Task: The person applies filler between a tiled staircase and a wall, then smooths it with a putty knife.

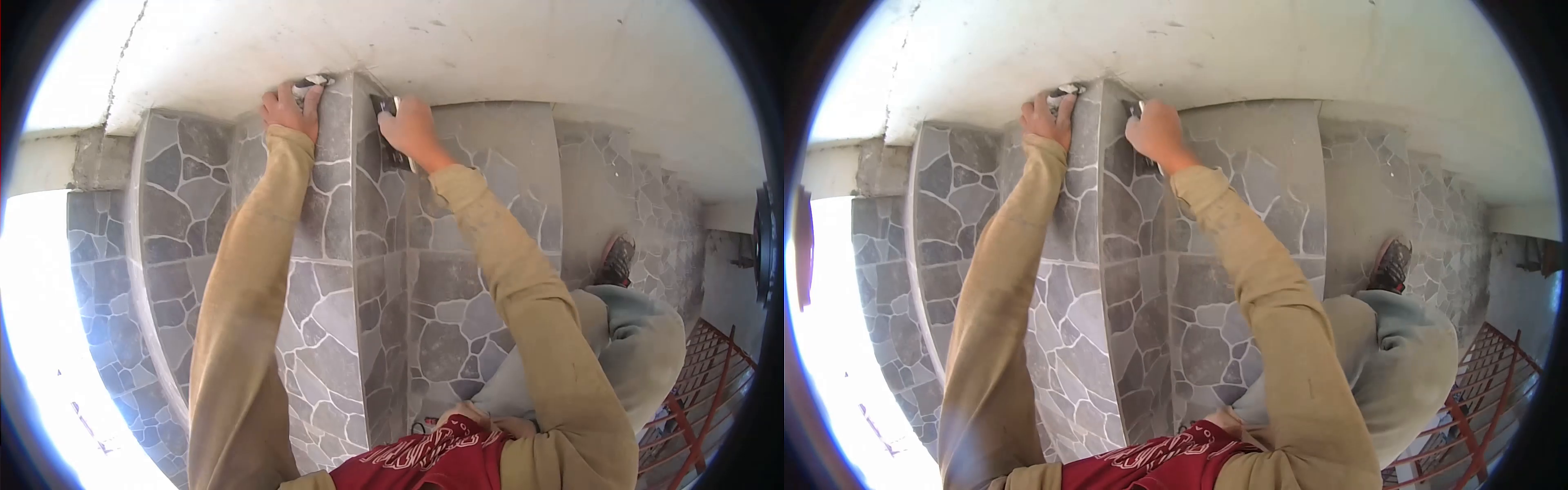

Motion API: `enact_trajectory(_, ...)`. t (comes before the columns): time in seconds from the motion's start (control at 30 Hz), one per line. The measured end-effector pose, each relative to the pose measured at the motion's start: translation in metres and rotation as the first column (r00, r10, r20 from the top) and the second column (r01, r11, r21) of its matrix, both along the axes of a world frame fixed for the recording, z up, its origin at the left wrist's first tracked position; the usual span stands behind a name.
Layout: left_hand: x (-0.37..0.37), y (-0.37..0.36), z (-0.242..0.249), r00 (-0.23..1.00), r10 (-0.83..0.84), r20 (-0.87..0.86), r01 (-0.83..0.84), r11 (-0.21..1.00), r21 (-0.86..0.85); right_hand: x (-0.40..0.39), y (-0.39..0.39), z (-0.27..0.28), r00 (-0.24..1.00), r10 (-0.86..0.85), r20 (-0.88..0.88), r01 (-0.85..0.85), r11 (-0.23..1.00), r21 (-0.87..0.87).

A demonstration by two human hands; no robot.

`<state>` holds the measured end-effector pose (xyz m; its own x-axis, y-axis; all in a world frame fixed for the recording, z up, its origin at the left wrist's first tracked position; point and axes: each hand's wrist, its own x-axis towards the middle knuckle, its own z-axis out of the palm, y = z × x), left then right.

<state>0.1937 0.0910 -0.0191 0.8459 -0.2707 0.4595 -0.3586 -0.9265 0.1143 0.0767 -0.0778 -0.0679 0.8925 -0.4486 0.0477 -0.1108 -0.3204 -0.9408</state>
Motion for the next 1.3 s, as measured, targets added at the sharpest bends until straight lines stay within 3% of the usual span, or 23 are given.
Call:
enact_trajectory(0.07,0.006,-0.006,0.007,1.000,0.013,0.008,-0.013,1.000,0.008,-0.028,0.001,0.030,0.995,0.102,-0.008,-0.102,0.993,-0.066)
enact_trajectory(0.1,0.004,-0.006,0.009,1.000,0.017,-0.015,-0.016,1.000,0.009,-0.036,0.015,0.012,0.984,0.085,0.159,-0.073,0.994,-0.078)
enact_trajectory(0.2,0.001,0.000,0.001,0.999,0.025,-0.034,-0.024,1.000,0.011,-0.012,0.000,0.017,0.999,0.029,0.034,-0.031,0.998,0.059)
enact_trajectory(0.23,0.003,-0.002,0.004,1.000,0.011,0.002,-0.011,1.000,-0.001,0.001,-0.007,0.025,0.999,-0.020,0.050,0.023,0.998,-0.050)
enact_trajectory(0.27,0.005,-0.002,0.008,1.000,0.011,0.011,-0.011,1.000,0.005,-0.005,-0.002,0.027,0.998,-0.021,0.060,0.024,0.999,-0.044)
enact_trajectory(0.33,0.004,-0.003,0.004,0.999,0.033,-0.034,-0.033,0.999,-0.007,-0.042,0.010,0.037,0.990,0.131,0.045,-0.132,0.991,0.011)
enact_trajectory(0.37,0.006,-0.003,0.002,0.998,0.042,-0.041,-0.043,0.999,-0.008,-0.047,0.021,0.026,0.973,0.063,0.222,-0.085,0.992,0.090)
enact_trajectory(0.4,0.008,-0.002,0.001,1.000,0.006,0.002,-0.006,1.000,-0.018,-0.034,0.018,0.018,0.974,0.075,0.215,-0.097,0.991,0.093)
enact_trajectory(0.47,0.003,0.002,0.001,0.998,-0.034,0.049,0.035,0.999,-0.017,0.010,0.000,0.007,0.999,-0.049,0.020,0.049,0.999,-0.009)
enact_trajectory(0.53,0.004,-0.002,0.003,0.998,-0.020,0.053,0.020,1.000,-0.009,-0.001,-0.007,0.025,1.000,0.000,0.026,0.002,0.997,-0.071)
enact_trajectory(0.6,0.006,-0.004,0.004,0.999,-0.034,0.040,0.034,0.999,-0.015,-0.045,0.008,0.053,0.983,0.180,-0.022,-0.181,0.982,-0.045)
enact_trajectory(0.63,0.003,-0.001,0.004,0.999,-0.039,0.029,0.039,0.999,-0.017,-0.046,0.016,0.045,0.990,0.133,0.045,-0.130,0.989,-0.067)
enact_trajectory(0.67,0.000,0.003,0.002,1.000,-0.024,0.014,0.024,1.000,-0.009,-0.034,0.017,0.032,0.989,0.148,0.032,-0.146,0.988,-0.057)
enact_trajectory(0.73,0.003,-0.001,0.004,1.000,0.005,0.006,-0.004,1.000,-0.022,0.016,0.001,0.008,0.997,-0.053,-0.053,0.046,0.992,-0.114)
enact_trajectory(0.77,0.000,-0.003,0.006,1.000,0.010,-0.003,-0.010,1.000,-0.022,0.016,-0.008,-0.001,0.997,-0.055,-0.058,0.048,0.993,-0.105)
enact_trajectory(0.83,0.002,-0.003,0.006,1.000,-0.010,-0.013,0.010,1.000,-0.021,0.007,-0.043,-0.016,0.999,0.024,-0.029,-0.024,1.000,-0.006)
enact_trajectory(0.87,0.004,-0.001,0.004,1.000,-0.006,-0.020,0.005,1.000,-0.030,-0.015,-0.049,-0.017,0.996,0.073,0.056,-0.090,0.899,0.428)
enact_trajectory(0.9,0.007,-0.004,0.006,1.000,-0.010,-0.007,0.010,0.999,-0.047,-0.037,-0.054,-0.015,0.982,0.085,0.171,-0.186,0.625,0.758)
enact_trajectory(0.93,0.007,-0.003,0.005,1.000,-0.001,-0.013,0.001,0.999,-0.036,-0.049,-0.059,-0.019,0.978,0.207,-0.006,-0.072,0.368,0.927)
enact_trajectory(0.97,0.005,-0.001,0.003,1.000,0.008,-0.025,-0.009,1.000,-0.015,-0.064,-0.052,-0.032,0.975,0.223,0.020,-0.075,0.242,0.967)
enact_trajectory(1.03,0.005,0.000,0.002,1.000,0.004,-0.010,-0.004,1.000,-0.015,-0.082,-0.023,-0.045,0.983,0.184,0.002,-0.046,0.234,0.971)
enact_trajectory(1.2,0.009,-0.002,0.001,1.000,-0.014,0.002,0.014,1.000,-0.011,-0.026,-0.003,-0.045,0.997,0.061,0.052,-0.060,0.141,0.988)
enact_trajectory(1.3,0.011,0.005,0.004,1.000,-0.029,0.004,0.029,0.999,0.031,-0.005,-0.012,-0.035,0.991,0.066,0.116,-0.132,0.332,0.934)
